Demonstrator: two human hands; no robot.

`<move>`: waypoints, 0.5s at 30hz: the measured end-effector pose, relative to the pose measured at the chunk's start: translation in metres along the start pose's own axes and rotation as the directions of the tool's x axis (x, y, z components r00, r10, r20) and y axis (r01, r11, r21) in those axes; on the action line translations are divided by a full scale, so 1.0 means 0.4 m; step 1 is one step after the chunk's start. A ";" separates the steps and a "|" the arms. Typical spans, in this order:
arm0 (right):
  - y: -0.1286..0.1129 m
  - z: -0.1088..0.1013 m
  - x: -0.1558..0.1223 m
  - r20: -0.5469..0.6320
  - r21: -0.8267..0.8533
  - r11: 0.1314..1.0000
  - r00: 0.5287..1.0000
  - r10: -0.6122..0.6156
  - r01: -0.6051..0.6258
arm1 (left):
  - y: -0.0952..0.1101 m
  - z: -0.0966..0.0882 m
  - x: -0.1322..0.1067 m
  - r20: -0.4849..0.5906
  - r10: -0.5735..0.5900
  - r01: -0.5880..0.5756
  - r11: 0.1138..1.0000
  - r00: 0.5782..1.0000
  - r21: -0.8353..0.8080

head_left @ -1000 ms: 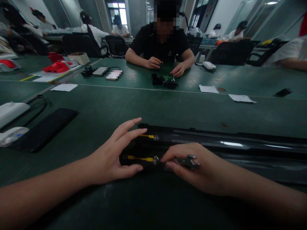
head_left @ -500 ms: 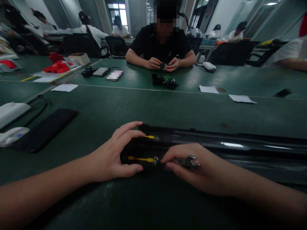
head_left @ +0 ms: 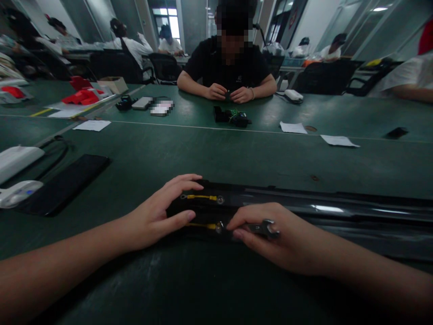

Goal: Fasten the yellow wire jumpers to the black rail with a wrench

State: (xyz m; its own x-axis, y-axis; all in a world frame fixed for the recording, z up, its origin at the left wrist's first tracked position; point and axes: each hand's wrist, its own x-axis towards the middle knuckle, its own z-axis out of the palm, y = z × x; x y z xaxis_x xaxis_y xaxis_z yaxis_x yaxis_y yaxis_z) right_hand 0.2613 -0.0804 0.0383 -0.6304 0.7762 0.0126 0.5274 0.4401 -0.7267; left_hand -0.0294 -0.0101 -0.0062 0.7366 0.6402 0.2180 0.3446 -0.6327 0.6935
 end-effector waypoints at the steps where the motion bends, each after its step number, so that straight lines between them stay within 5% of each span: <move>1: 0.000 0.000 0.001 0.002 0.001 1.000 1.000 0.006 -0.006 | -0.004 0.000 0.002 -0.013 0.003 -0.003 1.000 1.000 -0.018; 8: 0.004 -0.002 0.003 0.009 0.007 1.000 1.000 -0.016 0.016 | -0.025 0.011 0.010 -0.128 -0.029 0.012 0.991 0.991 -0.134; 15: 0.002 0.001 0.001 -0.009 -0.006 1.000 1.000 -0.022 0.022 | -0.015 0.004 0.019 -0.132 -0.034 0.023 0.996 0.991 -0.088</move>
State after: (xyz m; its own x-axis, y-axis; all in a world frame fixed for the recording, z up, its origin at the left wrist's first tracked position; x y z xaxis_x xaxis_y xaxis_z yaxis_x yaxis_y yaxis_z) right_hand 0.2612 -0.0799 0.0374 -0.6364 0.7706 0.0349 0.5167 0.4595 -0.7224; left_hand -0.0249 -0.0021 -0.0099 0.6411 0.7135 0.2827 0.3088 -0.5770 0.7561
